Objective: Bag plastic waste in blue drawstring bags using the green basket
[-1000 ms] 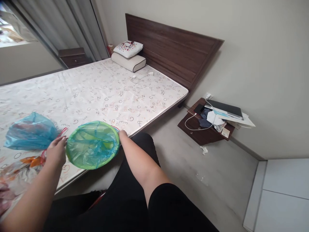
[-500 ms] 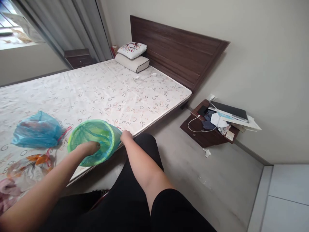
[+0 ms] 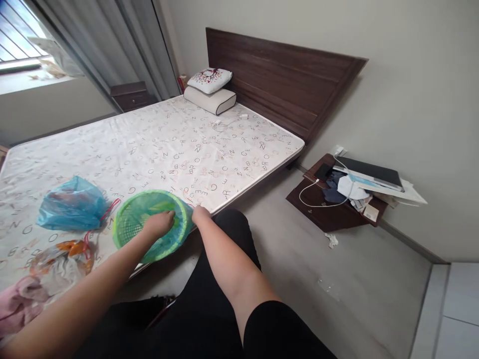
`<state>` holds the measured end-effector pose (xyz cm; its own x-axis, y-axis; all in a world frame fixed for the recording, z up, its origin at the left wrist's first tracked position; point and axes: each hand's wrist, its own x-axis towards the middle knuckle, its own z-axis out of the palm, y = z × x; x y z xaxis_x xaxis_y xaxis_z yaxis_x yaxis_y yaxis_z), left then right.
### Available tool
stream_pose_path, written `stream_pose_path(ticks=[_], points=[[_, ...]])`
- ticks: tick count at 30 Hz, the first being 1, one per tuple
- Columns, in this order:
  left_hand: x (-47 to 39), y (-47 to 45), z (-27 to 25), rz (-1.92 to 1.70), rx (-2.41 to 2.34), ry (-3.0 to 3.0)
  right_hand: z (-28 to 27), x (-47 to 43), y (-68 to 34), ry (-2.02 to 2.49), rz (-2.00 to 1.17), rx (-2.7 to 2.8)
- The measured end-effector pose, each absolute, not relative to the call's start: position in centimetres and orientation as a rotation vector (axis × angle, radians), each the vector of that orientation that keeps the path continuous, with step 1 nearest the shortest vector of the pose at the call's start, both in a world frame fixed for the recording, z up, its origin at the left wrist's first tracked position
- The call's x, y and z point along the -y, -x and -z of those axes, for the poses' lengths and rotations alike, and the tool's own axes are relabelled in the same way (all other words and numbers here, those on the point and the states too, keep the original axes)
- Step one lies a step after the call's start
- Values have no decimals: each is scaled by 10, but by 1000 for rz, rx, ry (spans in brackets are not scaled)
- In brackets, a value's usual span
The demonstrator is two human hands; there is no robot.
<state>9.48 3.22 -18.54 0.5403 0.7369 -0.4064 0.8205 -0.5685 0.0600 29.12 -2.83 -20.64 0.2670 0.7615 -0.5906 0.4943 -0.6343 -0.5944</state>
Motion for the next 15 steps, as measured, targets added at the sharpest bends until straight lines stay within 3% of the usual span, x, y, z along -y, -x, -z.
stream_pose_path(ticks=[5,9,12,15], points=[[-44,-88,184,778,-1345,-2345,206,26,-293,2216,-1186,989],[-54,-85,165,736,-1313,-2302,199,20,-297,2141,-969,830],[-43,-72,134,426,-1317,-2401,191,21,-297,2009,-851,801],[-12,-32,106,-263,-1415,-2483,186,26,-296,1906,-796,809]])
